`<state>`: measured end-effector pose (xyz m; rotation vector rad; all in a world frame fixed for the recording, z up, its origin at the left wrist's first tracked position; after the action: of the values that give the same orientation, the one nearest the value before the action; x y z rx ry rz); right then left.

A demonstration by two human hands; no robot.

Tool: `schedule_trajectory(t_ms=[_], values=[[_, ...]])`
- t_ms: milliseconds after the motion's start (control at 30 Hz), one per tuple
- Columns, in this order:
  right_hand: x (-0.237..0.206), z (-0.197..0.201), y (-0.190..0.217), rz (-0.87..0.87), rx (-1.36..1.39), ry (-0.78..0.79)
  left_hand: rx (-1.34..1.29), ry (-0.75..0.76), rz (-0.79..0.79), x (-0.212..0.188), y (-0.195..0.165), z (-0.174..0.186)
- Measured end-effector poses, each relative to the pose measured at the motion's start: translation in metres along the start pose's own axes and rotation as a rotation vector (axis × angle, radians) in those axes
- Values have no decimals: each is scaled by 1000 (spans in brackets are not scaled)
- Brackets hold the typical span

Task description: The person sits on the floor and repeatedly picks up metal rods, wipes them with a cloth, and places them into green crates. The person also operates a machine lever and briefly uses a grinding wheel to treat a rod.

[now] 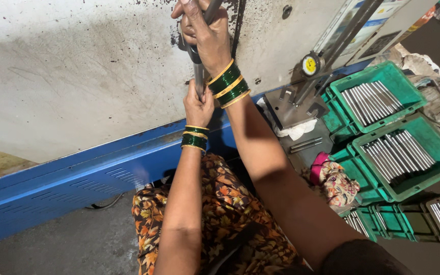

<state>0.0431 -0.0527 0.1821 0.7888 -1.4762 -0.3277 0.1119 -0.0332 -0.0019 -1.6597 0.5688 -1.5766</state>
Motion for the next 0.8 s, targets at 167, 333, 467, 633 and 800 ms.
schedule_trajectory(t_ms=[167,333,467,633,800], values=[[1,1,0,17,8,10,-12,0,-8,1,-2,0],[-1,2,-1,30,-8,17,-8,-1,0,-1,-2,0],[0,2,-2,50,-26,21,4,2,-5,0,-1,0],[0,2,-3,39,-13,28,13,2,-10,0,0,0],[0,2,-4,28,23,33,5,-4,-21,0,0,0]])
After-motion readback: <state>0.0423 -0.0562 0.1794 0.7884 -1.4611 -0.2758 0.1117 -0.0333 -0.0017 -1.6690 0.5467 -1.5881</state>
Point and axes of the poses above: each hand's wrist, its own x-axis towards the middle knuckle, its own z-axis out of the back of the hand, y = z × x, the point moved 5 cm from there along x, towards the middle knuckle, and after that the axes turned 2 degrees about y, right-handed, at the moved point
